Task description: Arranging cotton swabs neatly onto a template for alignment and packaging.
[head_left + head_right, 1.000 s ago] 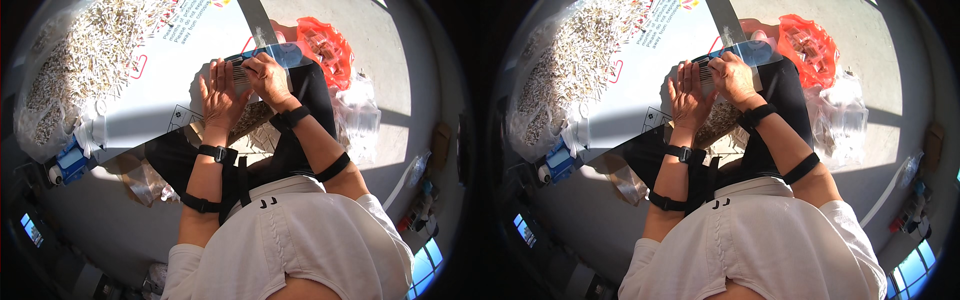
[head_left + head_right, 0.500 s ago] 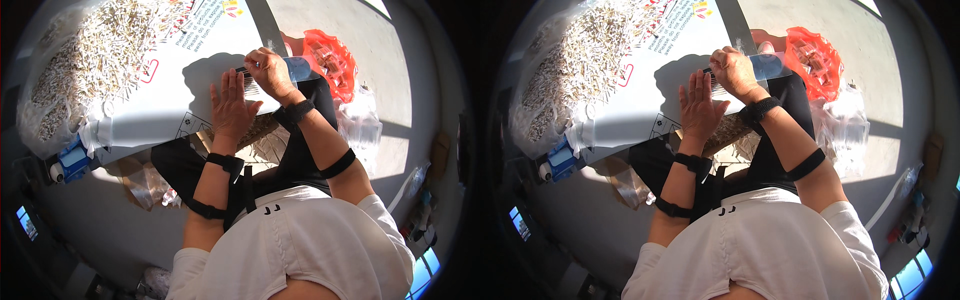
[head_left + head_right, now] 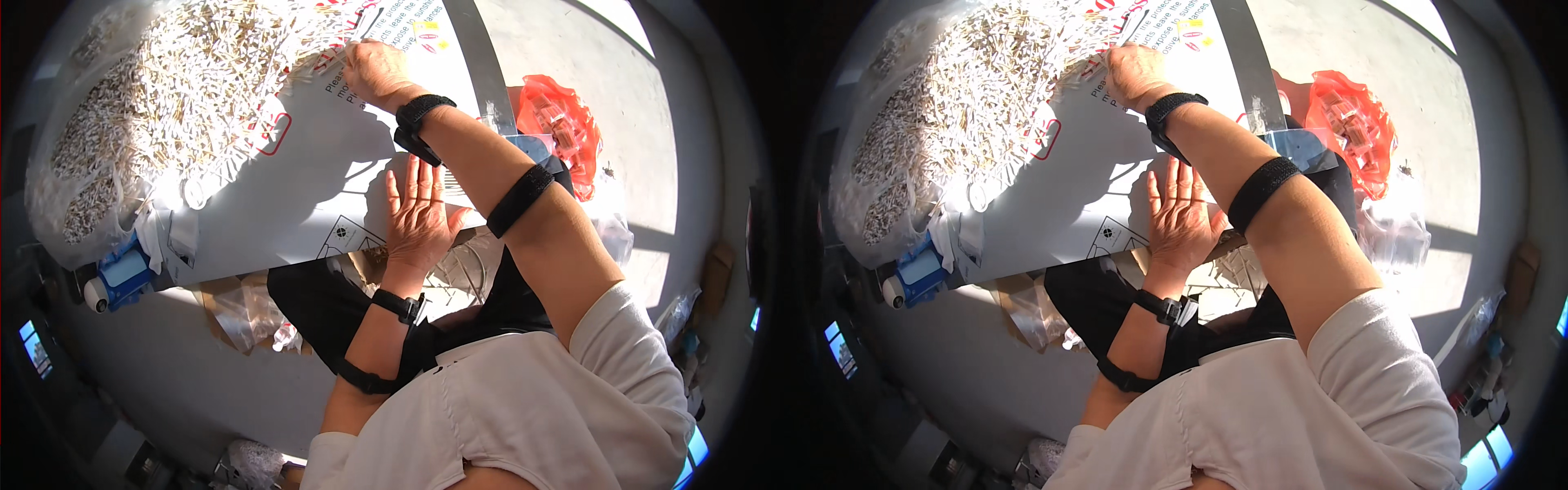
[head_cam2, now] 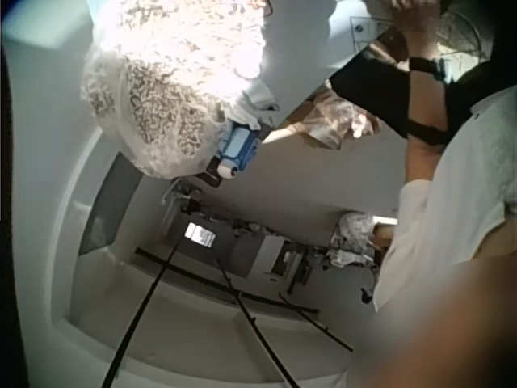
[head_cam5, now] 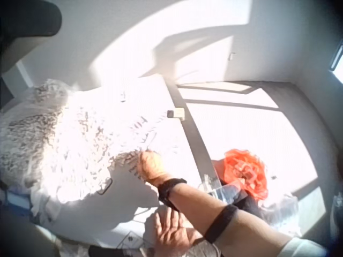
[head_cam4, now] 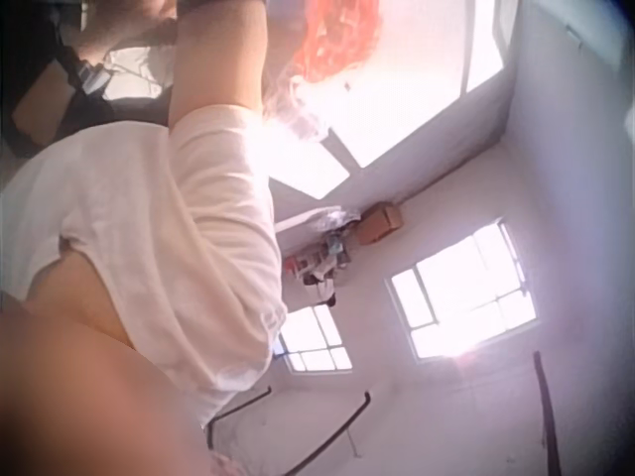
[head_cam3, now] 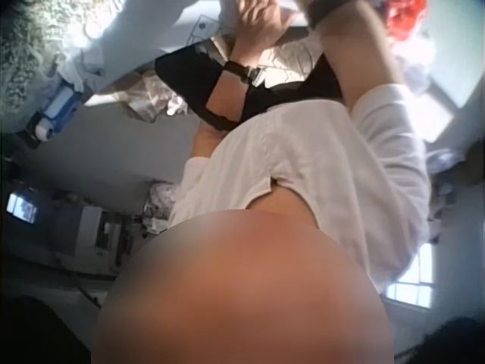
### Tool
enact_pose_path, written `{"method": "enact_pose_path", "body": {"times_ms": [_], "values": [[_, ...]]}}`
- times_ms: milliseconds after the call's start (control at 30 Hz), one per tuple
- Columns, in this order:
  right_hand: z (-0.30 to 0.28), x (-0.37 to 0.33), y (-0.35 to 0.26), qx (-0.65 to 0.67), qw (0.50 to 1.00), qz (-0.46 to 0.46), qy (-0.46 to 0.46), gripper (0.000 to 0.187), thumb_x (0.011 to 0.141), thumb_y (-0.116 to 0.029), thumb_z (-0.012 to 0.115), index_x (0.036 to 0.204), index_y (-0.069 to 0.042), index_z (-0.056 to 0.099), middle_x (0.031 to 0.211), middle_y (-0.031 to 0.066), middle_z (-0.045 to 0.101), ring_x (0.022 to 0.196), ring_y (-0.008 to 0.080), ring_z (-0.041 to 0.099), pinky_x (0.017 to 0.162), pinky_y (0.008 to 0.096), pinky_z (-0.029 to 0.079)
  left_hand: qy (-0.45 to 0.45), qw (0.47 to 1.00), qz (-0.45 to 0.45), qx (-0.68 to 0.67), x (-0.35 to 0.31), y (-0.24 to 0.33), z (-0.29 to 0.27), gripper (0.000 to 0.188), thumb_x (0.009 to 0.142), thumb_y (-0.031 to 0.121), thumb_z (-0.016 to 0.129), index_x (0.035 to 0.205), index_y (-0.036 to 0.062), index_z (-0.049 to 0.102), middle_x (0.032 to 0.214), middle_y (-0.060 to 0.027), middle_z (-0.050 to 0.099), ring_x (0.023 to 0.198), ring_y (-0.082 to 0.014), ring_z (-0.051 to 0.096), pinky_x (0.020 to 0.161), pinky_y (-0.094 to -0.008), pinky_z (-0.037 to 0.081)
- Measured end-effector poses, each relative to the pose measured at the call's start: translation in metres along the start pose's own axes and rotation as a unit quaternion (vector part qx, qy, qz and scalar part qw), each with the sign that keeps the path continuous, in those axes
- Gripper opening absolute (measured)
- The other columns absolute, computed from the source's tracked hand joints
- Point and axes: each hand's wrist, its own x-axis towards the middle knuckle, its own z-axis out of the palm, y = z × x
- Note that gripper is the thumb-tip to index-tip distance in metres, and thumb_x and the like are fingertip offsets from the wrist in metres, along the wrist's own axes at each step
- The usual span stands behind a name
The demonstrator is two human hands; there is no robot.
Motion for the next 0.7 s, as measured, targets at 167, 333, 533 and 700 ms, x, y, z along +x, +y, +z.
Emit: {"method": "enact_pose_path", "body": {"times_ms": [167,333,533,700], "values": [[-0.018,-0.01,0.012,0.027,0.999,0.003,-0.046,0.007,0.077,-0.013,0.06,0.075,-0.007,0.065,0.071,0.0152,0.066,0.072,0.0351,0.066,0.067,0.0423,0.053,0.019,1.0,-0.004,-0.009,-0.001,-0.002,0.002,0.088,0.088,0.056,0.052,0.15,-0.0002,0.025,0.159,-0.0145,0.019,0.149,-0.0266,0.011,0.119,-0.053,0.004],[-0.06,-0.062,0.057,0.005,0.991,-0.107,-0.075,0.006,0.079,-0.01,0.065,0.079,-0.004,0.064,0.077,0.0155,0.066,0.074,0.034,0.066,0.065,0.0406,0.053,0.042,0.999,-0.005,-0.002,-0.001,-0.003,0.0,0.09,0.086,0.052,0.06,0.152,0.0038,0.022,0.158,-0.0125,0.021,0.147,-0.0256,0.018,0.118,-0.0517,0.011],[-0.093,-0.113,0.082,-0.045,0.971,-0.204,-0.115,0.007,0.085,-0.009,0.063,0.085,-0.002,0.062,0.084,0.0111,0.063,0.081,0.0313,0.066,0.068,0.0387,0.055,0.055,0.998,0.001,0.011,0.0,0.001,-0.001,0.092,0.083,0.049,0.065,0.151,0.003,0.022,0.158,-0.014,0.02,0.147,-0.0284,0.019,0.117,-0.0529,0.013],[-0.095,-0.133,0.074,-0.032,0.969,-0.212,-0.122,0.006,0.084,-0.007,0.061,0.081,-0.001,0.059,0.088,0.0121,0.06,0.086,0.0323,0.063,0.072,0.0388,0.054,0.048,0.999,0.0,0.023,-0.001,0.0,-0.001,0.089,0.085,0.047,0.063,0.15,0.0017,0.023,0.157,-0.0147,0.02,0.146,-0.0299,0.019,0.117,-0.0532,0.012]]}}
